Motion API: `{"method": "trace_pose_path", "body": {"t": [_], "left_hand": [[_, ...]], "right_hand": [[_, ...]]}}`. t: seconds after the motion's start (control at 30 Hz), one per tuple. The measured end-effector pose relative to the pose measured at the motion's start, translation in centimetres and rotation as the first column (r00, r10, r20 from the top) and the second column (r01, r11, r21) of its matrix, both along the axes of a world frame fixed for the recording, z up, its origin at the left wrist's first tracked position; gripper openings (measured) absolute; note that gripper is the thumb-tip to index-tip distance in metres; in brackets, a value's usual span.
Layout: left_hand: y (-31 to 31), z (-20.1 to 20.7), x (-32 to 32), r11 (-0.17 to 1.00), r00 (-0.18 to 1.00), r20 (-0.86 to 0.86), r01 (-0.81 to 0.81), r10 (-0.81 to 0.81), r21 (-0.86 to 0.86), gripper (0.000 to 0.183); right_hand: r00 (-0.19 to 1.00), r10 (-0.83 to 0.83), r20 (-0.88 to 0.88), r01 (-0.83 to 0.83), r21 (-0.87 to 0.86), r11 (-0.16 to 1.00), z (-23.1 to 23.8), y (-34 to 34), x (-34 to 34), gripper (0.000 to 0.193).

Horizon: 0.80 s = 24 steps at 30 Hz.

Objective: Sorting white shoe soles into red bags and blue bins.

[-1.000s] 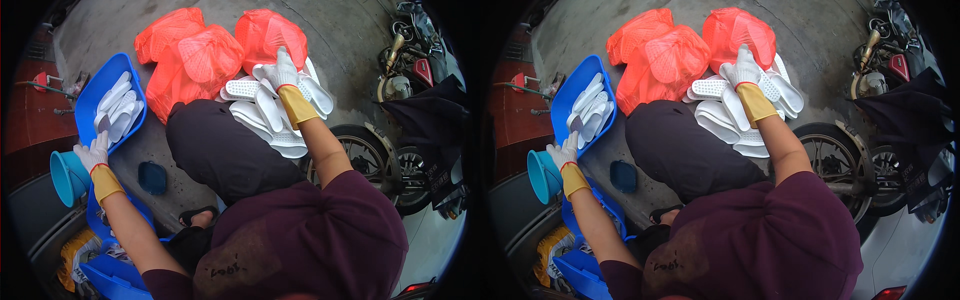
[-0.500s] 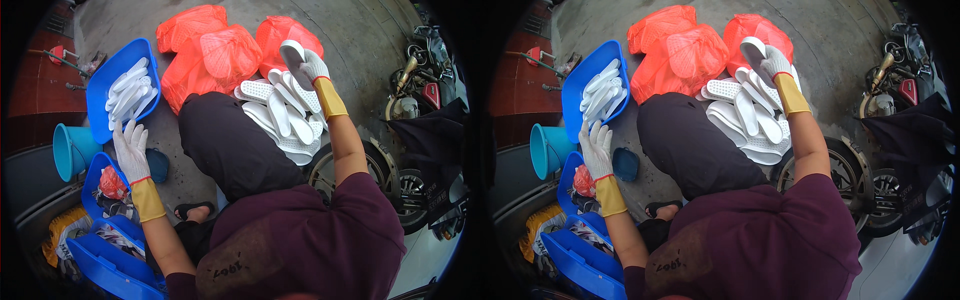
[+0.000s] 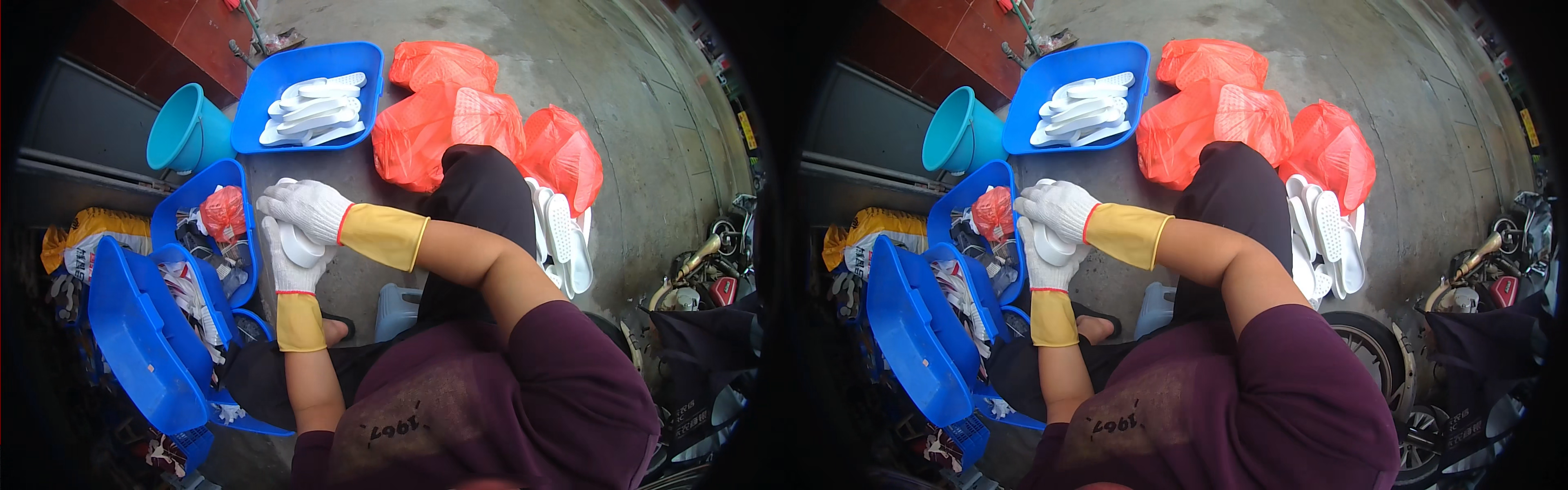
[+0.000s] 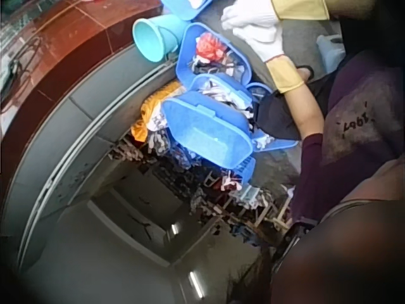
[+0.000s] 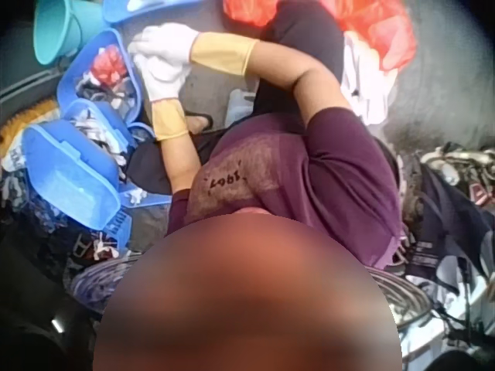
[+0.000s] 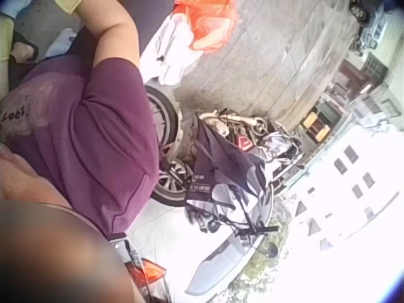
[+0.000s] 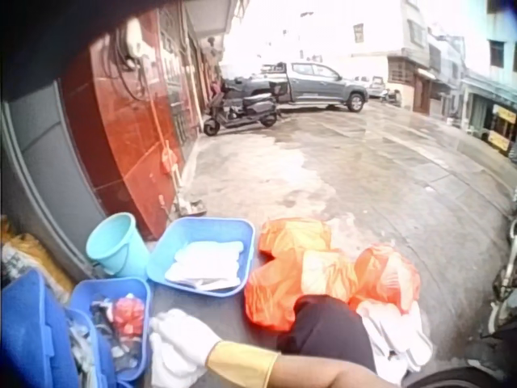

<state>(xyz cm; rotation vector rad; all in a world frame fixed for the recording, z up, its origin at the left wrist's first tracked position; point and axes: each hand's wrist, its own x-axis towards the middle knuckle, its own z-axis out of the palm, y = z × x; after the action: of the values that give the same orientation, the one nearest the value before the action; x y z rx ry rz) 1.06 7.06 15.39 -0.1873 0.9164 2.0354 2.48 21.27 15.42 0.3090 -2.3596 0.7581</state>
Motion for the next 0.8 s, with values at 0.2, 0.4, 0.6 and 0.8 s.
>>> {"method": "trace_pose_path", "body": {"t": [0.2,0.4,0.6,0.8], "left_hand": [[-8.5,-12.5,0.0,0.998,0.998,0.026,-0.058,0.058,0.005,0.070],[-9.3,-10.6,1.0,0.993,0.995,0.082,-0.066,0.058,0.096,0.082],[-9.0,-6.1,3.5,0.980,0.965,0.254,-0.107,0.063,0.166,0.069],[-8.4,-7.3,2.6,0.986,0.985,0.133,-0.123,0.108,0.110,0.067]], "right_hand": [[0.741,0.042,0.670,0.353,-0.442,0.825,-7.2,-10.4,3.8,0.023],[0.767,0.263,0.586,0.121,-0.534,0.837,-5.1,-10.6,4.5,0.023],[0.869,-0.047,0.493,0.277,-0.407,0.870,-10.0,-8.8,-4.7,0.029],[0.702,0.195,0.685,0.278,-0.515,0.811,-12.3,-6.7,-3.9,0.042]]}}
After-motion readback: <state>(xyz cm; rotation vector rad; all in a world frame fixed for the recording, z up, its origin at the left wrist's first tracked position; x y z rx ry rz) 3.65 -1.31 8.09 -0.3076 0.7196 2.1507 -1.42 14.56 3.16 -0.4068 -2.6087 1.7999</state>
